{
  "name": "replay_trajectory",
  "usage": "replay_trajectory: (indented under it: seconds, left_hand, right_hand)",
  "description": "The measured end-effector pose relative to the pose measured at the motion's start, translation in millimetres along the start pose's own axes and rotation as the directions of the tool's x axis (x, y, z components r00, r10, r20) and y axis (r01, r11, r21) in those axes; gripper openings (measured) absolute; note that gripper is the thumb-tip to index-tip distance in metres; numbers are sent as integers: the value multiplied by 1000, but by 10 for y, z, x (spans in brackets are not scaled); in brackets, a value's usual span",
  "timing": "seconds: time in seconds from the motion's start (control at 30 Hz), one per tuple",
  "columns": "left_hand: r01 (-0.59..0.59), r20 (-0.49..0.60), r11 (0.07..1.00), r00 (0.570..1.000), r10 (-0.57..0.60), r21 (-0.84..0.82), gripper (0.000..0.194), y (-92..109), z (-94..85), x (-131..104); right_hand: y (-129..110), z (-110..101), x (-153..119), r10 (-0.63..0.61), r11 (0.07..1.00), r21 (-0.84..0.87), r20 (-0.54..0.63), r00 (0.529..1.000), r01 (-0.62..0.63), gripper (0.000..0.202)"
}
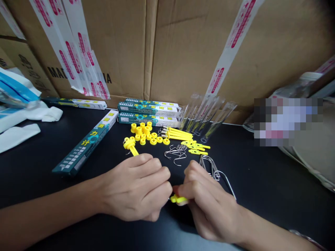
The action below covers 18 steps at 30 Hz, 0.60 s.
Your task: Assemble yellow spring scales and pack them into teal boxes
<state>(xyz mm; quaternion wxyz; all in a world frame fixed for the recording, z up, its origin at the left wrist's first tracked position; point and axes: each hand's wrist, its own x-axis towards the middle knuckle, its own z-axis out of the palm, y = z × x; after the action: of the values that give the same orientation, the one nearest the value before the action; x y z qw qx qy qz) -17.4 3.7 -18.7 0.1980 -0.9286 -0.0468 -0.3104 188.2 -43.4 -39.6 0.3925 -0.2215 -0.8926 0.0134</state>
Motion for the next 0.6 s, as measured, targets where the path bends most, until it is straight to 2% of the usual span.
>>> replay_trajectory:
  seconds: [0.6]
  left_hand:
    - [-12,-4,1000,1000,12,1,23,-2,16,-14]
  right_hand:
    - [-12,-16,6,-22,1000,11,22,1000,21,25]
